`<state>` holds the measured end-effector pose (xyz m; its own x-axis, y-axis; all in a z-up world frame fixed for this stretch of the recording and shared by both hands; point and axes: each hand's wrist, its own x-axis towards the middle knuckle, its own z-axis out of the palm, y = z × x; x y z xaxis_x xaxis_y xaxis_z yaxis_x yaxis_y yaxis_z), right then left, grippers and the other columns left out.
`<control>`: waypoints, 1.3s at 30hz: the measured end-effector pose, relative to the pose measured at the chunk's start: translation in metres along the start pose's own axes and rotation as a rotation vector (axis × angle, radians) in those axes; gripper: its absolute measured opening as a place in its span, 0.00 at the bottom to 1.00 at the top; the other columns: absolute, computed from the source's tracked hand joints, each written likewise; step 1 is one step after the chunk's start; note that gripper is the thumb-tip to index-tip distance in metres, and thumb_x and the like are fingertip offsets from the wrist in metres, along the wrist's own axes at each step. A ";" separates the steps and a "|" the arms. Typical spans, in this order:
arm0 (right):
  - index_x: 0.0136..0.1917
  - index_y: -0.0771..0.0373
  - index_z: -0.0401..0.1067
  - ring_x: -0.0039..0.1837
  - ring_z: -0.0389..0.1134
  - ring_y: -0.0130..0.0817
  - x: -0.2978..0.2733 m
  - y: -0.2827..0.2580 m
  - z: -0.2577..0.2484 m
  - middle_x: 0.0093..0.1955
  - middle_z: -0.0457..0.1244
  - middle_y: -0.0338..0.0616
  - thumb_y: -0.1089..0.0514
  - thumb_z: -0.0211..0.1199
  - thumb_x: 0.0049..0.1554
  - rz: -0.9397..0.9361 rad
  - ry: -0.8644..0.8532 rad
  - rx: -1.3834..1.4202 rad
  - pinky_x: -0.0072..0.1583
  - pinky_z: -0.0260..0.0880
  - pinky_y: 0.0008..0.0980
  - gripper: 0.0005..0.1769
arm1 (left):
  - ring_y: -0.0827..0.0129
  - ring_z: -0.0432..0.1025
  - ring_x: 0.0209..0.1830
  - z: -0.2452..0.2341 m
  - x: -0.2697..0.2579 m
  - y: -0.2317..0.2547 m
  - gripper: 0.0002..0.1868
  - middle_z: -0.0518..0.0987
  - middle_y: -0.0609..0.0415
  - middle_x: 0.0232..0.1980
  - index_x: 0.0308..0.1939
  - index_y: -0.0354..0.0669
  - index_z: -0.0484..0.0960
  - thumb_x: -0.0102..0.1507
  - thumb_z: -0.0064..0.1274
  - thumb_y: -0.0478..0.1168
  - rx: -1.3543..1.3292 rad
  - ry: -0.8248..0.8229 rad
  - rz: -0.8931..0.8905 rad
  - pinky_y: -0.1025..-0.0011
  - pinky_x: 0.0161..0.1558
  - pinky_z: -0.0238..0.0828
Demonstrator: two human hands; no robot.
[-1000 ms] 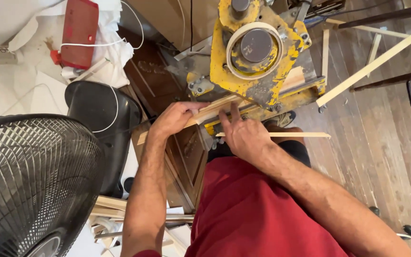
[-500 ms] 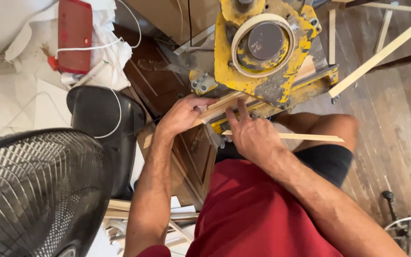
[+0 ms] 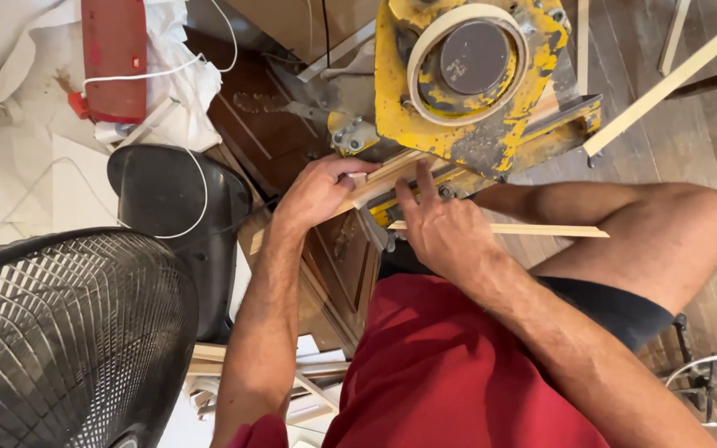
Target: Cutting thin wooden strips using a miter cutter and assembling them onto a picture frame or artwork.
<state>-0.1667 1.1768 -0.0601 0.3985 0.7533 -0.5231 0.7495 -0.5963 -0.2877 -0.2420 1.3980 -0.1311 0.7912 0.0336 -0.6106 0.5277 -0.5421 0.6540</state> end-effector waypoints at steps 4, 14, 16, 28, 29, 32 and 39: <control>0.76 0.55 0.57 0.43 0.76 0.62 0.001 -0.002 0.002 0.79 0.49 0.64 0.42 0.60 0.59 0.012 -0.023 -0.008 0.42 0.80 0.55 0.37 | 0.52 0.76 0.57 0.012 0.005 -0.013 0.24 0.81 0.53 0.50 0.56 0.82 0.84 0.63 0.46 0.42 -0.016 0.036 -0.047 0.54 0.61 0.72; 0.77 0.58 0.57 0.39 0.77 0.57 -0.003 -0.006 -0.020 0.79 0.48 0.65 0.44 0.61 0.60 0.019 -0.063 0.010 0.41 0.80 0.48 0.37 | 0.50 0.75 0.59 0.010 0.008 -0.003 0.22 0.81 0.53 0.53 0.52 0.79 0.86 0.62 0.47 0.41 -0.024 0.038 -0.142 0.52 0.63 0.71; 0.76 0.59 0.58 0.36 0.77 0.48 0.000 -0.007 -0.025 0.78 0.50 0.67 0.44 0.59 0.62 0.026 -0.058 -0.029 0.37 0.80 0.40 0.34 | 0.53 0.75 0.60 0.007 0.009 0.000 0.21 0.81 0.57 0.55 0.52 0.81 0.85 0.62 0.47 0.42 -0.044 0.054 -0.163 0.53 0.63 0.70; 0.78 0.60 0.48 0.45 0.75 0.69 0.003 -0.003 0.010 0.82 0.38 0.70 0.45 0.60 0.58 0.000 -0.168 0.102 0.48 0.78 0.62 0.42 | 0.49 0.75 0.58 0.012 0.008 0.001 0.22 0.82 0.51 0.51 0.52 0.75 0.87 0.62 0.46 0.40 -0.008 0.057 -0.157 0.54 0.62 0.72; 0.78 0.60 0.48 0.45 0.75 0.69 0.008 -0.004 0.001 0.82 0.38 0.70 0.45 0.60 0.58 -0.010 -0.158 0.099 0.48 0.78 0.62 0.42 | 0.49 0.75 0.58 0.005 0.011 0.003 0.22 0.82 0.51 0.51 0.52 0.75 0.87 0.62 0.46 0.40 -0.004 0.071 -0.159 0.54 0.62 0.72; 0.77 0.61 0.51 0.43 0.76 0.65 0.003 -0.011 -0.009 0.80 0.42 0.73 0.48 0.59 0.59 0.031 -0.154 0.073 0.46 0.80 0.59 0.39 | 0.49 0.75 0.58 0.006 0.005 0.006 0.23 0.81 0.53 0.50 0.52 0.79 0.86 0.62 0.46 0.41 -0.015 0.060 -0.141 0.52 0.62 0.71; 0.77 0.61 0.51 0.43 0.76 0.65 0.004 -0.009 0.000 0.81 0.42 0.71 0.47 0.60 0.59 0.011 -0.139 0.034 0.45 0.80 0.57 0.39 | 0.46 0.74 0.58 0.005 -0.010 0.012 0.24 0.80 0.51 0.50 0.55 0.80 0.84 0.64 0.45 0.39 -0.013 0.105 -0.103 0.50 0.61 0.71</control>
<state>-0.1717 1.1851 -0.0591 0.3280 0.7027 -0.6314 0.7265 -0.6149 -0.3068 -0.2447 1.3871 -0.1194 0.7602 0.1762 -0.6254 0.6111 -0.5208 0.5961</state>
